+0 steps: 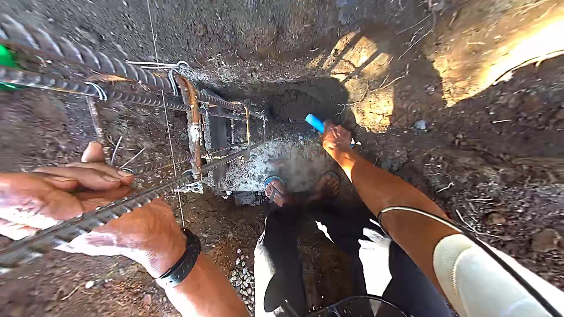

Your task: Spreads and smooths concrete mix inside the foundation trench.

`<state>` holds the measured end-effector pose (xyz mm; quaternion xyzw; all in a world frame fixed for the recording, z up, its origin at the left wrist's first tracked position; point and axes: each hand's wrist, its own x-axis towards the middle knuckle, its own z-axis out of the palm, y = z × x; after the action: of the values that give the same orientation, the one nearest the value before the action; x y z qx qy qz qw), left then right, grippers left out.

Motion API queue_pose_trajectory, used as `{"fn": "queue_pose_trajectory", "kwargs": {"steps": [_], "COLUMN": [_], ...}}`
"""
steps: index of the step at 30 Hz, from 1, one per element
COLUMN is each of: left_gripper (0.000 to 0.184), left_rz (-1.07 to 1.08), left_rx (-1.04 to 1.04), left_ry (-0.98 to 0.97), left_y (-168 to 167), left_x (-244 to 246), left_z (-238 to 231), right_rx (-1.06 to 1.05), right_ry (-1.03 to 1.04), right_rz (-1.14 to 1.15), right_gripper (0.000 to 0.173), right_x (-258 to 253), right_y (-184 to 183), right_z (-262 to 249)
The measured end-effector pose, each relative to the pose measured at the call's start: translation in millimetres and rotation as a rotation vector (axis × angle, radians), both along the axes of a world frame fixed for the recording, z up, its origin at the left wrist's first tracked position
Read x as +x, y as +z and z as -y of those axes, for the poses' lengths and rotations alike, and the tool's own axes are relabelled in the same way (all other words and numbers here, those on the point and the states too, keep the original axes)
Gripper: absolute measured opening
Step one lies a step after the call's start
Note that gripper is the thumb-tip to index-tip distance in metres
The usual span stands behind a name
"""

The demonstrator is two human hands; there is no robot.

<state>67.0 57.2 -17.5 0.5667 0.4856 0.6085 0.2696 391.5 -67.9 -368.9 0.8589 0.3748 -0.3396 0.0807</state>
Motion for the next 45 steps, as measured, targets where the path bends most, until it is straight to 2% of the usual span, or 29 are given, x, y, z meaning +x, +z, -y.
{"fn": "queue_pose_trajectory", "kwargs": {"steps": [4,6,8,12,16,18,20,22,24,27,29,31,33,35,37,40,42,45], "left_gripper": [0.041,0.036,0.032,0.027,0.03,0.024,0.02,0.02,0.019,0.022,0.025,0.022,0.018,0.019,0.022,0.018,0.021,0.025], "left_rz": [0.076,0.074,0.045,0.039,0.056,0.056,0.041,0.033,0.032,0.001,-0.015,-0.021,0.006,0.018,0.018,0.061,0.085,0.08], "left_rx": [0.015,0.022,0.031,0.071,0.084,0.079,0.067,0.064,0.066,0.031,0.016,0.003,0.009,0.03,0.033,0.068,0.072,0.046], "left_ry": [-0.011,-0.02,0.002,-0.025,0.038,0.053,0.076,0.084,0.096,0.096,0.112,0.126,0.117,0.088,0.076,-0.021,-0.046,-0.068], "left_y": [4.4,5.8,10.3,11.1,16.6,19.0,19.5,20.9,23.3,24.7,27.2,28.8,27.9,23.5,14.7,2.9,0.9,1.4], "left_x": [6.7,9.3,15.9,14.3,22.3,24.5,26.2,26.8,28.6,28.8,26.2,26.5,28.7,22.6,18.9,7.5,5.8,3.5], "left_z": [-1.6,-1.8,-0.3,1.0,-1.3,0.2,3.0,4.6,5.5,10.2,9.9,9.5,8.6,8.4,8.3,4.4,1.9,3.2], "right_rx": [0.05,0.139,0.122,-0.038,-0.156,-0.137,-0.123,-0.045,0.105,0.355,0.42,0.402,0.35,0.385,0.419,0.254,0.068,-0.091], "right_ry": [0.054,0.051,0.061,0.103,0.114,0.159,0.23,0.278,0.259,0.117,0.1,0.192,0.246,0.201,0.046,-0.154,-0.184,-0.062], "right_rz": [0.037,0.019,-0.001,-0.063,-0.105,-0.149,-0.188,-0.222,-0.22,-0.094,-0.003,0.016,0.017,-0.079,-0.24,-0.523,-0.605,-0.555], "right_gripper": [0.042,0.042,0.043,0.053,0.051,0.049,0.047,0.045,0.043,0.044,0.041,0.041,0.043,0.049,0.056,0.049,0.051,0.055], "right_x": [3.3,6.9,7.8,5.6,18.5,38.2,65.7,96.7,127.9,157.9,164.1,154.0,137.8,113.6,83.6,24.3,-9.1,-36.3], "right_y": [18.4,38.8,64.8,135.7,206.4,243.0,293.7,356.2,419.0,520.0,548.6,539.3,494.8,429.6,354.0,243.1,180.1,117.5], "right_z": [15.3,30.7,42.0,59.1,59.9,54.6,29.2,-17.8,-79.2,-173.6,-215.3,-217.3,-189.7,-139.9,-68.8,2.8,29.5,39.6]}}
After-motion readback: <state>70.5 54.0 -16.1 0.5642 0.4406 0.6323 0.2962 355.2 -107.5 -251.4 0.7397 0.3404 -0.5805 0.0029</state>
